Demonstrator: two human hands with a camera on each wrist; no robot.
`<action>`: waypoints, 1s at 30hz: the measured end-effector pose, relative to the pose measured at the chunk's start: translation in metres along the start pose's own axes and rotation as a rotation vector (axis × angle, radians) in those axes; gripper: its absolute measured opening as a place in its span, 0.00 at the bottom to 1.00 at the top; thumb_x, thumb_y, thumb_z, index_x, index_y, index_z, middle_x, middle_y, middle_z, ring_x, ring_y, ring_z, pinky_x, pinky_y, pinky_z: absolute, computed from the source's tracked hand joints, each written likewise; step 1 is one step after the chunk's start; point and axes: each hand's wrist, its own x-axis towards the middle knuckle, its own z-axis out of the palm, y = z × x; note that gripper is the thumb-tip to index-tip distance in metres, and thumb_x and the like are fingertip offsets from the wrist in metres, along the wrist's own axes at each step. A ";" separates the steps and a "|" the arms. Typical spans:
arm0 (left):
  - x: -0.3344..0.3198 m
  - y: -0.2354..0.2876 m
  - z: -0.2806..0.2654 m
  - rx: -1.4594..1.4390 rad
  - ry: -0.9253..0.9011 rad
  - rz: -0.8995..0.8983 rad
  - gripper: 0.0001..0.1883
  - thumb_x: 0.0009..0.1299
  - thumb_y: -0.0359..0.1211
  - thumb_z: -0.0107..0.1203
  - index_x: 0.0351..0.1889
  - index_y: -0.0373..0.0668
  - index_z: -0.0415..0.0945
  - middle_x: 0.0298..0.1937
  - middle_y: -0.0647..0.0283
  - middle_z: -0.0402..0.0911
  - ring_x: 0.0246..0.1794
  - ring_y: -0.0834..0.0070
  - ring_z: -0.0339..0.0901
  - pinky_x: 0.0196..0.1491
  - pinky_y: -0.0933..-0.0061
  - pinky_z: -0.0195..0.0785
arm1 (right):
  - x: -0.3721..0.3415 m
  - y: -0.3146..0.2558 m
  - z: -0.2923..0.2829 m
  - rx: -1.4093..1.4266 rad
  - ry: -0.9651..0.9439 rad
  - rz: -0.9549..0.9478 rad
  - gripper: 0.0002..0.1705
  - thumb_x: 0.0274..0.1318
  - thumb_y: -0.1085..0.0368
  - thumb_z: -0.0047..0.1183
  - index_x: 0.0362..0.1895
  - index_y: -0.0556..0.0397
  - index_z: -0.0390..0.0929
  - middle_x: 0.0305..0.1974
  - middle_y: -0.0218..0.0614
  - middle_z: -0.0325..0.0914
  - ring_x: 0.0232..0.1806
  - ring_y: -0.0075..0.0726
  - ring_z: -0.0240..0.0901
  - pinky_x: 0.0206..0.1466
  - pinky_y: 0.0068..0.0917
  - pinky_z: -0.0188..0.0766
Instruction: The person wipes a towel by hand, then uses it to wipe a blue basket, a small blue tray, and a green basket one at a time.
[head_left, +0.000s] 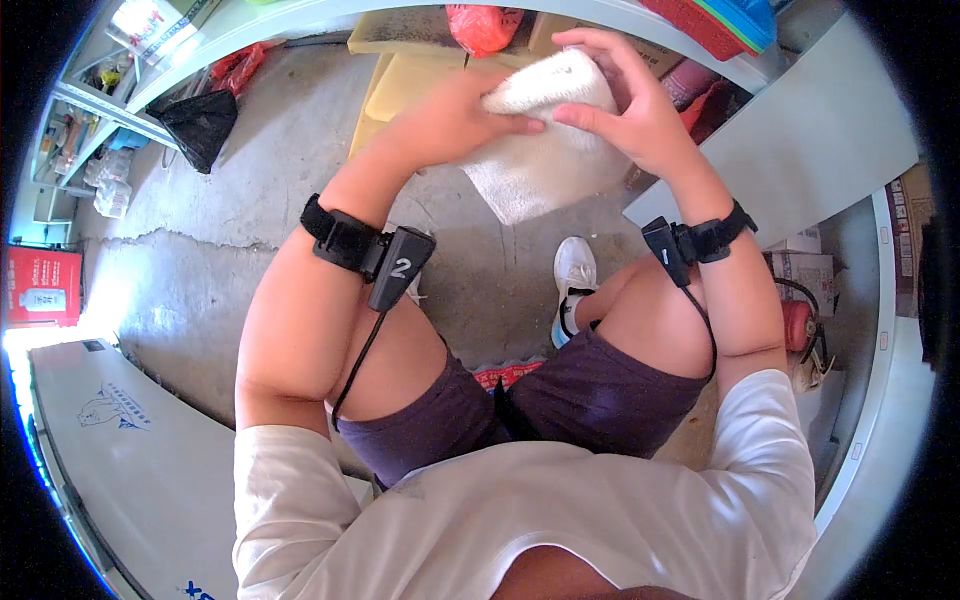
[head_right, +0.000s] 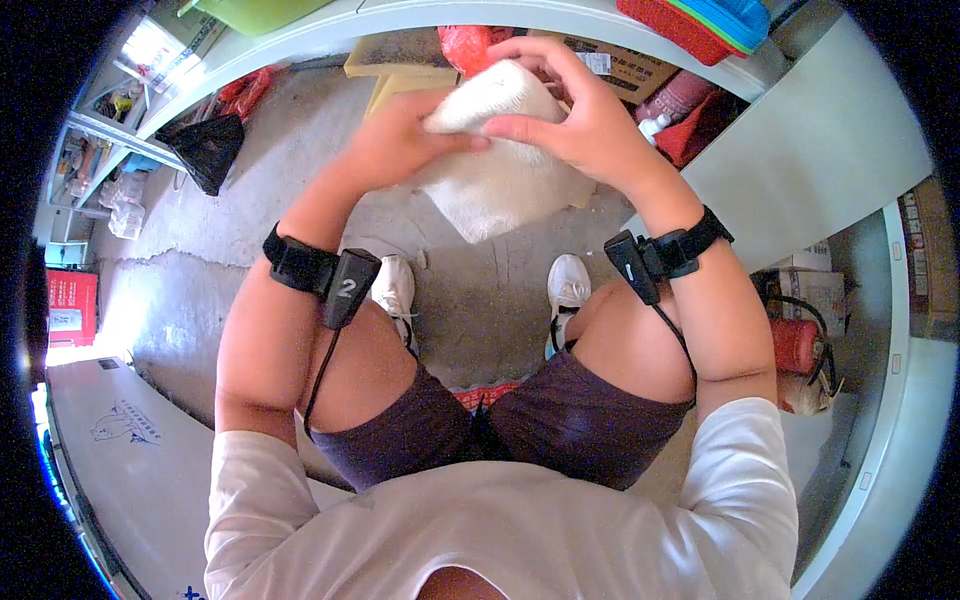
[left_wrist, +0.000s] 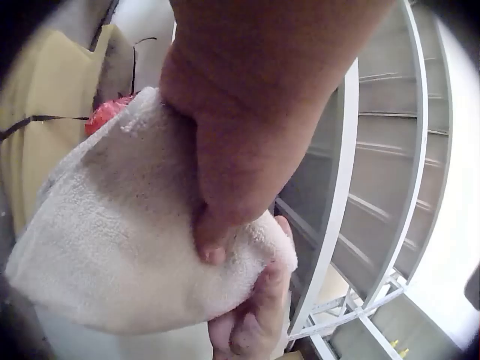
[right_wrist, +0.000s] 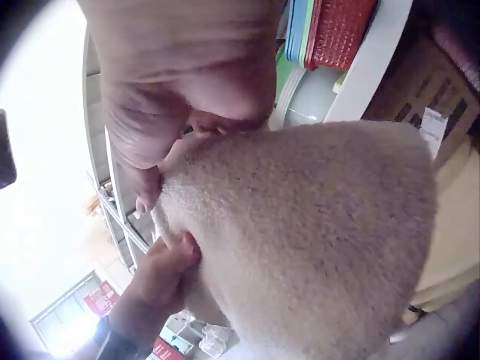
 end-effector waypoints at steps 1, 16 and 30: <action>0.000 -0.003 -0.003 -0.055 0.031 -0.002 0.23 0.62 0.43 0.66 0.50 0.40 0.78 0.41 0.59 0.83 0.41 0.73 0.79 0.47 0.70 0.70 | -0.001 0.005 0.000 -0.028 0.002 0.016 0.39 0.45 0.61 0.70 0.62 0.50 0.66 0.53 0.34 0.73 0.56 0.31 0.69 0.61 0.29 0.64; 0.003 -0.023 -0.013 -0.138 0.126 0.014 0.34 0.57 0.46 0.70 0.57 0.40 0.71 0.47 0.56 0.81 0.48 0.69 0.79 0.52 0.68 0.70 | -0.002 0.012 -0.008 -0.326 -0.171 0.241 0.27 0.49 0.55 0.67 0.49 0.58 0.77 0.40 0.35 0.81 0.40 0.30 0.77 0.49 0.27 0.71; 0.009 -0.008 -0.013 -0.368 0.421 -0.078 0.21 0.63 0.39 0.66 0.50 0.39 0.76 0.42 0.62 0.83 0.41 0.75 0.80 0.45 0.73 0.74 | 0.003 0.023 -0.013 0.128 0.166 0.254 0.30 0.49 0.60 0.69 0.55 0.53 0.73 0.47 0.32 0.78 0.49 0.26 0.73 0.53 0.24 0.70</action>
